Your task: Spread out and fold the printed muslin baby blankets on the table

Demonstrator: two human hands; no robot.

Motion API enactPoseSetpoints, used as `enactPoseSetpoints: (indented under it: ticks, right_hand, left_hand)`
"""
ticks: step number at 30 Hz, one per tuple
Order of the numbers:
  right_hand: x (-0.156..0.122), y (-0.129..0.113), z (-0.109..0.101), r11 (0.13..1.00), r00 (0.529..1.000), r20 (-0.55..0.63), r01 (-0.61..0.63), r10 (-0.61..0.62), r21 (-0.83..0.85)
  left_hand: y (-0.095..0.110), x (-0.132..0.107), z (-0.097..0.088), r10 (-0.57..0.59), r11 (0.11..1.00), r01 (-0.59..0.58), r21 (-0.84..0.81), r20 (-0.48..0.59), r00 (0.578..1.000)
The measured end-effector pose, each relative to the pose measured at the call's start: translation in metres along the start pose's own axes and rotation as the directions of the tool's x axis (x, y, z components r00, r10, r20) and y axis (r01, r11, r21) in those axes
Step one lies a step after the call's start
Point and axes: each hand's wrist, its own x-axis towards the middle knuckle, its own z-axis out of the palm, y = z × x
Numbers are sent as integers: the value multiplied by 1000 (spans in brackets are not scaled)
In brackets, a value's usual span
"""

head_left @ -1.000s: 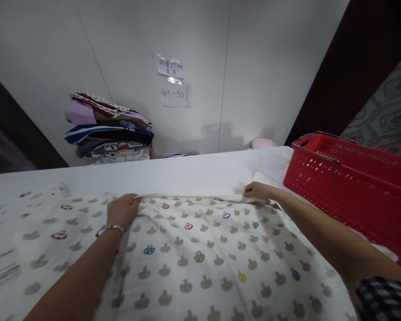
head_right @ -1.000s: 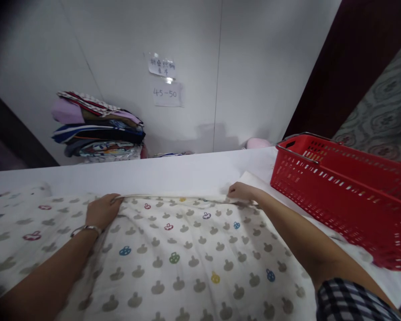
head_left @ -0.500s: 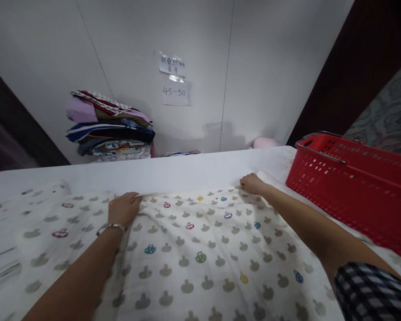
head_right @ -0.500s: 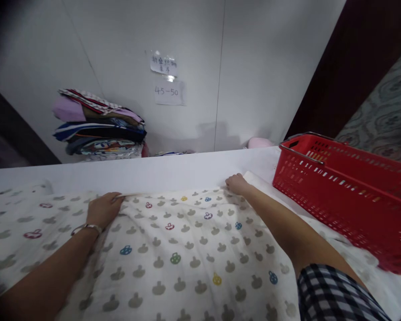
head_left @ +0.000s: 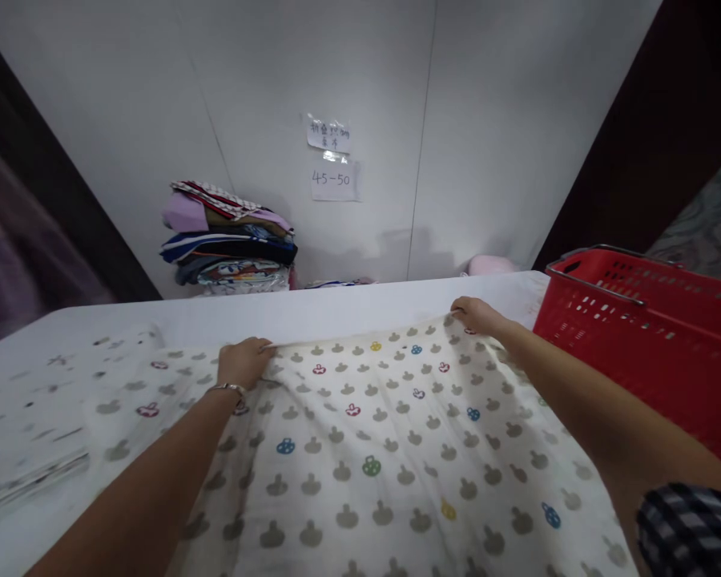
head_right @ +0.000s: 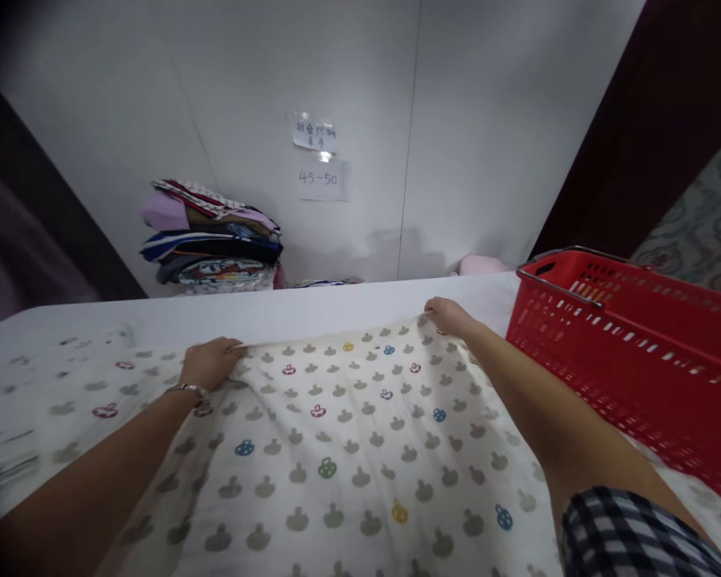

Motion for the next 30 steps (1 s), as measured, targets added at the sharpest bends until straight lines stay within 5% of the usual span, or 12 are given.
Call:
enactPoseSetpoints:
  ticks: [10,22,30]
  right_hand:
    - [-92,-10,-33,956,908,-330,288,-257,49]
    - [-198,-38,5,916,902,-214,397,-376,61]
    - [-228,-50,36,932,930,-159,350,-332,95]
  left_hand:
    - [-4,-26,-17,58,996,-64,-59,-99,993]
    - [-28,-75,-5,144,989,-145,-23,-40,989]
    - [-15,-86,-16,164,986,-164,-2,-7,986]
